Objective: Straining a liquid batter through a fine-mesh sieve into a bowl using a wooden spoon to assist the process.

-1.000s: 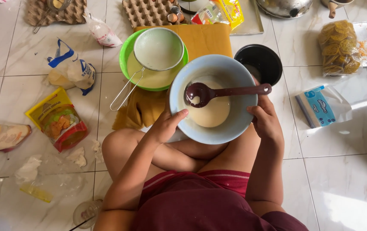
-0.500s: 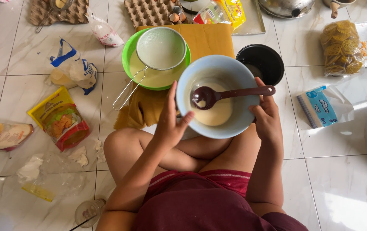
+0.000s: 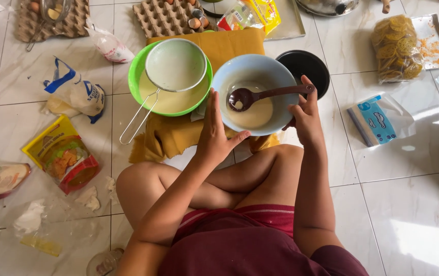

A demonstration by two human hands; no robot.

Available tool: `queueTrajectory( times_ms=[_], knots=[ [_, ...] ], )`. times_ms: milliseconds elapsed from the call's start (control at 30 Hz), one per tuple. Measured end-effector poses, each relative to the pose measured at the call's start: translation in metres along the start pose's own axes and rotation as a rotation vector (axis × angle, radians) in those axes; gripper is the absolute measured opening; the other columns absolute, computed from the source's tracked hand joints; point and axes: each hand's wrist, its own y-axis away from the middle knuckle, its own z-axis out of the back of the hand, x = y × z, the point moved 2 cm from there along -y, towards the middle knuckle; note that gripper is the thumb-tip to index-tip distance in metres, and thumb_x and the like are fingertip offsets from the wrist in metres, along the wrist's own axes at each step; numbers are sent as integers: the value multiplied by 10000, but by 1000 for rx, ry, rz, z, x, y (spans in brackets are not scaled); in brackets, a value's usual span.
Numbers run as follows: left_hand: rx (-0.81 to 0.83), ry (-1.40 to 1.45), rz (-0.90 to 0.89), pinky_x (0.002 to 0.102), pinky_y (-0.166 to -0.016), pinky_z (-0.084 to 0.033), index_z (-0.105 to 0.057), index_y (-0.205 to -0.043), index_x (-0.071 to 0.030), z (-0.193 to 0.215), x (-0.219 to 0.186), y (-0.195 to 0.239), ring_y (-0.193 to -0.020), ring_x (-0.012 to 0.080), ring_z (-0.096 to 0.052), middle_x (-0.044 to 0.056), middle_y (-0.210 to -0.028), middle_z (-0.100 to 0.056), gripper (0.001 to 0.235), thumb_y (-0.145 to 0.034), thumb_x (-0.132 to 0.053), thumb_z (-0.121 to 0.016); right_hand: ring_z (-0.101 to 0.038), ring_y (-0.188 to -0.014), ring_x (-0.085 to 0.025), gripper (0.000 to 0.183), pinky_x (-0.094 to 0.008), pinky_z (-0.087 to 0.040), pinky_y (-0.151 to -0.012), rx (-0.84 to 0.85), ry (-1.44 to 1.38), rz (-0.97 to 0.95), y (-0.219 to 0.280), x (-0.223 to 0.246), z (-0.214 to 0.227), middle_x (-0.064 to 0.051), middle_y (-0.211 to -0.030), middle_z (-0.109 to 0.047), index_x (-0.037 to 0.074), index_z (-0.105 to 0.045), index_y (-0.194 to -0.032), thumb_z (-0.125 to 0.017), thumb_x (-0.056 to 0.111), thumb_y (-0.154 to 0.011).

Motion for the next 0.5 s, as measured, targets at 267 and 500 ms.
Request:
queueTrajectory(
  times_ms=[267, 500],
  knots=[
    [-7, 38, 22, 567, -1211, -322, -62, -1629, -23, -8, 0, 2, -1532, 469, -189, 277, -1671, -82, 1161, -866, -544, -765, -563, -698, -119, 191, -226, -483, -581, -199, 255, 181, -8, 45, -10, -151, -1071, -691, 21, -705, -1227, -686, 71, -1044],
    [-40, -177, 1, 569, -1227, -273, -121, -1619, 15, -8, -9, 5, -1528, 470, -213, 297, -1652, -148, 1117, -894, -626, -678, -687, -726, -236, 152, -325, -580, -655, 33, 93, 331, -16, 77, -53, -287, -999, -720, -72, -608, -1117, -582, 73, -1079]
  ],
)
